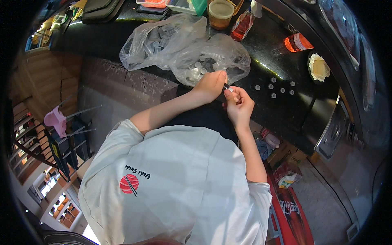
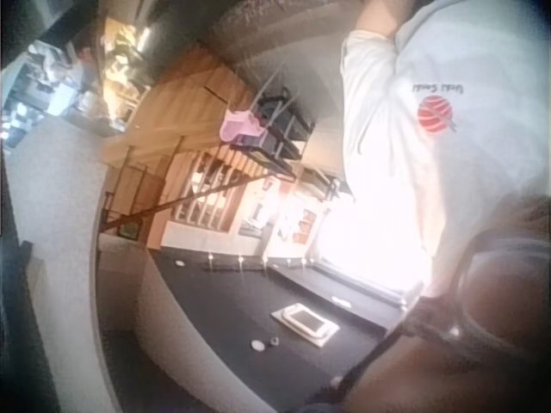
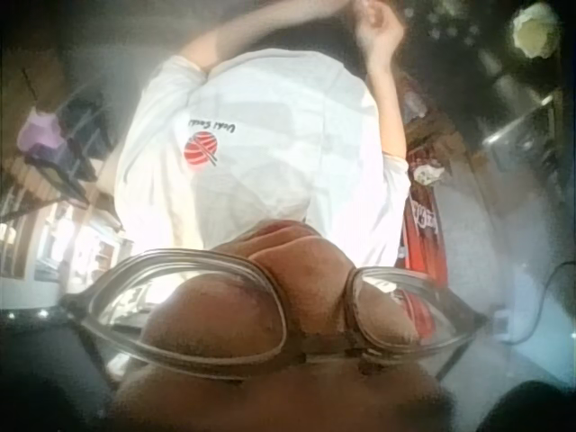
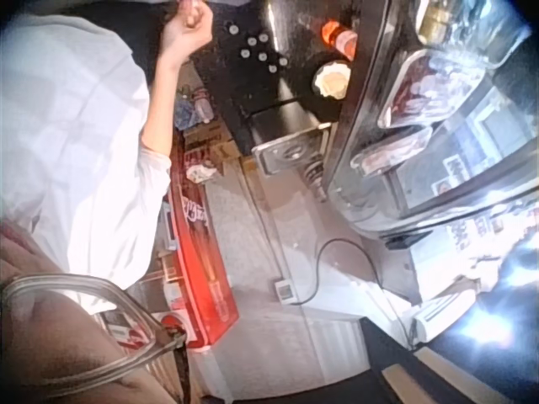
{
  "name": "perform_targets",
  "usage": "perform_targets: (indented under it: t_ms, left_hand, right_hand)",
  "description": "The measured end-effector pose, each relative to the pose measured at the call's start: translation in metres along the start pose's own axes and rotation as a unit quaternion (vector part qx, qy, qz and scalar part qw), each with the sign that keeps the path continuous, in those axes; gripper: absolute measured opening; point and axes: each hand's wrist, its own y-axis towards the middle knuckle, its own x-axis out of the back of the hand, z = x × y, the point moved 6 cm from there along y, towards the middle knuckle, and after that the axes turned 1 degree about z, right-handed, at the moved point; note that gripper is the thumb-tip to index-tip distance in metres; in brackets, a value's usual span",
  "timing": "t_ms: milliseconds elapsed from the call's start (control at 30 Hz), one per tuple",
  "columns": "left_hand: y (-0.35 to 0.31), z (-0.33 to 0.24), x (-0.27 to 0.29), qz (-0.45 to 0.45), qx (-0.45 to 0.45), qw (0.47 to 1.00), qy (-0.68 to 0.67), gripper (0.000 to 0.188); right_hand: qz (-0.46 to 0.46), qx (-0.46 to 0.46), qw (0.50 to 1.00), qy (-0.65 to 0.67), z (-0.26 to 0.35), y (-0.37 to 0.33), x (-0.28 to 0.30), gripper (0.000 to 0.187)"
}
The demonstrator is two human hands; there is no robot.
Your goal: The person repeatedly picks small white caps from a plastic bag and places them on a black countertop. They occasionally pick up a cap and a small cylindrical object, fit them together, and place the assembled unit back on the counter. The process continues with the person handling the caps one at a time.
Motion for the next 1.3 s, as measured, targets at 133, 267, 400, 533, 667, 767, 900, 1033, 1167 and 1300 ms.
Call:
perform_targets:
  t_ms: [133, 267, 400, 533, 667, 767, 900, 1033, 1167, 1300]
  left_hand:
    - [-0.008, -0.021, 0.002, 0.035, -0.138, 0.982, 0.122, 0.026]
    - [-0.009, -0.007, -0.01, 0.077, -0.252, 0.955, 0.134, 0.025]
    - [-0.001, -0.001, -0.007, 0.131, -0.265, 0.945, 0.14, 0.026]
    - [0.029, 0.039, 0.022, 0.07, -0.084, 0.937, 0.331, 0.024]
    - [0.066, 0.117, 0.027, 0.079, 0.045, 0.86, 0.501, 0.022]
    - [0.083, 0.141, 0.025, 0.02, 0.055, 0.875, 0.481, 0.023]
    - [0.083, 0.136, 0.019, 0.047, 0.031, 0.855, 0.515, 0.023]
    - [0.07, 0.123, 0.028, 0.026, -0.038, 0.869, 0.492, 0.017]
    - [0.04, 0.074, 0.043, -0.075, -0.082, 0.944, 0.309, 0.015]
    - [0.027, 0.076, 0.021, 0.209, 0.076, 0.957, -0.184, 0.021]
  right_hand:
    - [0.07, -0.161, 0.957, 0.229, -0.026, -0.004, -0.006, 0.026]
    - [0.114, -0.243, 0.919, 0.29, -0.045, -0.004, 0.001, 0.025]
    - [0.065, -0.192, 0.966, 0.163, -0.047, -0.003, 0.016, 0.022]
    - [-0.054, 0.085, 0.956, -0.274, -0.022, 0.005, 0.051, 0.019]
    - [-0.066, 0.079, 0.923, -0.37, -0.048, 0.013, 0.07, 0.02]
    - [-0.082, 0.084, 0.888, -0.444, -0.069, 0.019, 0.078, 0.025]
    - [-0.089, 0.063, 0.889, -0.444, -0.075, 0.016, 0.081, 0.03]
    - [-0.135, 0.114, 0.883, -0.435, -0.032, 0.003, 0.064, 0.028]
    - [-0.144, 0.181, 0.914, -0.334, -0.011, -0.001, 0.054, 0.022]
    - [-0.05, 0.21, 0.951, -0.223, 0.025, -0.004, 0.025, 0.024]
